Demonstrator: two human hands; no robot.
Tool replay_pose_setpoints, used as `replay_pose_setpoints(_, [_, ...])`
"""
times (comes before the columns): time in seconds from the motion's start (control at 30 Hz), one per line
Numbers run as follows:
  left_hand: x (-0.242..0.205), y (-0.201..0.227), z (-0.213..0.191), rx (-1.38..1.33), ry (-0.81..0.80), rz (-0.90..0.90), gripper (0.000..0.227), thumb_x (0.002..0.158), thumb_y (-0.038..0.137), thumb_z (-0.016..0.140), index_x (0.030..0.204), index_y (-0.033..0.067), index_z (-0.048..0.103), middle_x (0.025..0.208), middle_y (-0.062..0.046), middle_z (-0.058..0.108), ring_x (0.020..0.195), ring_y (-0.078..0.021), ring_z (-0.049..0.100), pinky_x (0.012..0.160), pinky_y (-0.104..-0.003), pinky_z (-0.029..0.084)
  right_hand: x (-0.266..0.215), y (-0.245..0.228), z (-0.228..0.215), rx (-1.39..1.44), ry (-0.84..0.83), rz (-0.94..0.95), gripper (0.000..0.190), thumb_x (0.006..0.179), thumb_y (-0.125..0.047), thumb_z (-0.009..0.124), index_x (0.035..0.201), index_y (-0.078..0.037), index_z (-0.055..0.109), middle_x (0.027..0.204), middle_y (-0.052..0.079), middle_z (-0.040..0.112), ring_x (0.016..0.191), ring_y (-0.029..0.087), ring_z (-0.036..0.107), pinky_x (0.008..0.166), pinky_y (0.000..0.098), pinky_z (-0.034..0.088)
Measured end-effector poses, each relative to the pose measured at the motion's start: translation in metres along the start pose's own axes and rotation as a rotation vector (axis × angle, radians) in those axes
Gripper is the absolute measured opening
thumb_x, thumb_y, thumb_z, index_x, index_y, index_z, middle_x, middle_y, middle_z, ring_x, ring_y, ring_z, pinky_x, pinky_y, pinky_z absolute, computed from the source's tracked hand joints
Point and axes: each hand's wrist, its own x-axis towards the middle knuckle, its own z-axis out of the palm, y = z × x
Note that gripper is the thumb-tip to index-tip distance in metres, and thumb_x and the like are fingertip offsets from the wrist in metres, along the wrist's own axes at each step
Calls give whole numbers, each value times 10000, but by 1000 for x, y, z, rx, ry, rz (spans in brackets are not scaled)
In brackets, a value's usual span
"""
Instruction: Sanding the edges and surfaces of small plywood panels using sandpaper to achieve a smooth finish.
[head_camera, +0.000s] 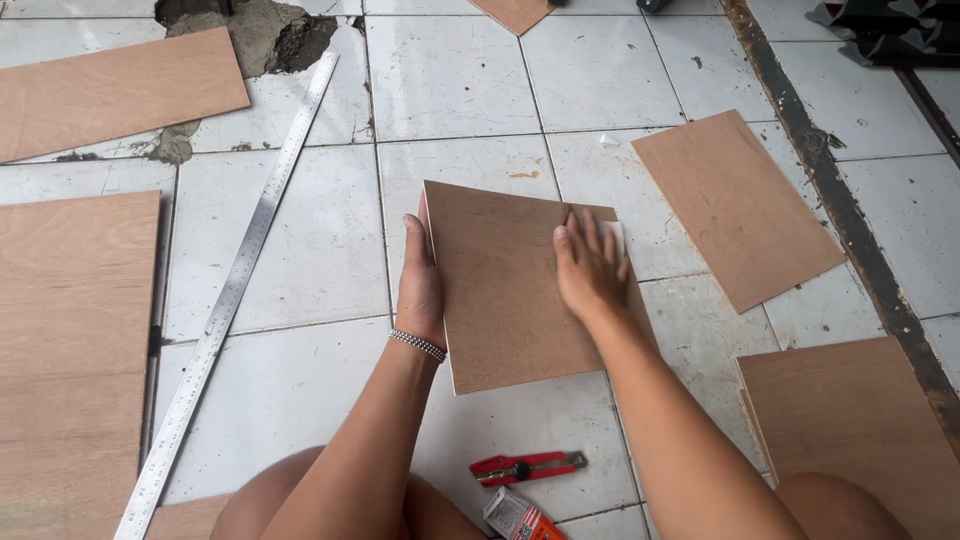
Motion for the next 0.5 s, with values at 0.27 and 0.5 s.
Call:
replay_pose_setpoints(0.27, [12, 7, 2, -51, 13, -62, 522, 877, 428, 368, 1375, 325, 249, 1385, 83, 336, 1237, -149, 357, 1038, -375, 294, -61, -82, -11, 29, -129, -284, 583, 902, -441, 152, 1387, -123, 203, 1480, 73, 17, 1320, 400, -3, 995, 622, 13])
replay_pose_setpoints(0.5, [9, 2, -3, -97, 51, -130, 543, 869, 459, 370, 1377, 300, 266, 1377, 76, 348, 1233, -154, 368, 1032, -352, 298, 6, -17, -6, 18, -52, -61, 611, 906, -517, 55, 1406, -194, 193, 1482, 7, 28, 1340, 337, 5, 1024, 582, 3])
